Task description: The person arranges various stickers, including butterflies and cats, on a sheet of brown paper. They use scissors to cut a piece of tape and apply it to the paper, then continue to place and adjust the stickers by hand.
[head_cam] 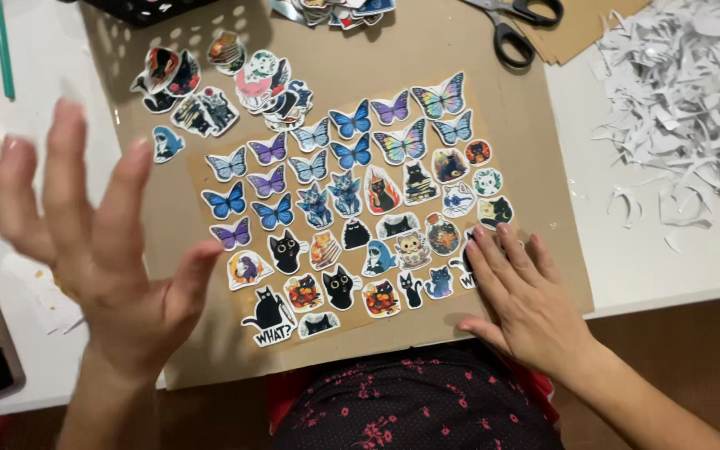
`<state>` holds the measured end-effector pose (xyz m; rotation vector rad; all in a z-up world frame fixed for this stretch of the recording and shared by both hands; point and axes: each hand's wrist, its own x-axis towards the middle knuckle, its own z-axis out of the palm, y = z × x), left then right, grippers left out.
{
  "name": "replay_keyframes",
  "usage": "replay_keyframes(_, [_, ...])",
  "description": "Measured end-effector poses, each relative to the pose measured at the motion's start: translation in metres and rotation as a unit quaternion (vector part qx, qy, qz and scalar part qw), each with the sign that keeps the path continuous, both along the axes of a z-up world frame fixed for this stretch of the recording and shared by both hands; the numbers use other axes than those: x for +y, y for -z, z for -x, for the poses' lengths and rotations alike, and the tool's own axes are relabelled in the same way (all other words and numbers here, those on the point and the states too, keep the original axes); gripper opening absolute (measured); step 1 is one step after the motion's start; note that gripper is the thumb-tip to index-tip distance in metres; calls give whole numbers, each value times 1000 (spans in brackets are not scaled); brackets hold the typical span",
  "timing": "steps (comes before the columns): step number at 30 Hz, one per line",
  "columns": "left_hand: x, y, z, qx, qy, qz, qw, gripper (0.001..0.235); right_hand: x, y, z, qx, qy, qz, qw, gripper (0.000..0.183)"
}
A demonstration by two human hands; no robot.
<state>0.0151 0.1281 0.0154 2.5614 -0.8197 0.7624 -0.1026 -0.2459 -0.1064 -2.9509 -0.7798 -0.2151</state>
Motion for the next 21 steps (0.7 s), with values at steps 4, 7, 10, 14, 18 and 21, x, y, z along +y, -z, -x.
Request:
replay_keyframes(4, [30,30,40,-16,-122,26,992,66,-1,-14,-8,-9,-10,58,998,95])
replay_keyframes(7, [34,58,62,0,-172,34,984,64,-7,-23,-19,-21,-22,98,995,87])
replay_keyframes(10, [26,85,78,84,-217,-17,972,71,-18,-34,-37,32,-29,27,999,71])
replay_keyframes(14, [-7,97,74,276,-179,-100,939,94,7,-29,-53,-32,-21,-94,995,77])
replay_keyframes(18, [-37,126,60,228,-155,-244,930,113,61,-1,-74,33,-8,-58,998,102])
replay_keyframes(21, [-41,129,47,242,-127,-214,938,109,74,11,-83,11,-49,-60,997,111])
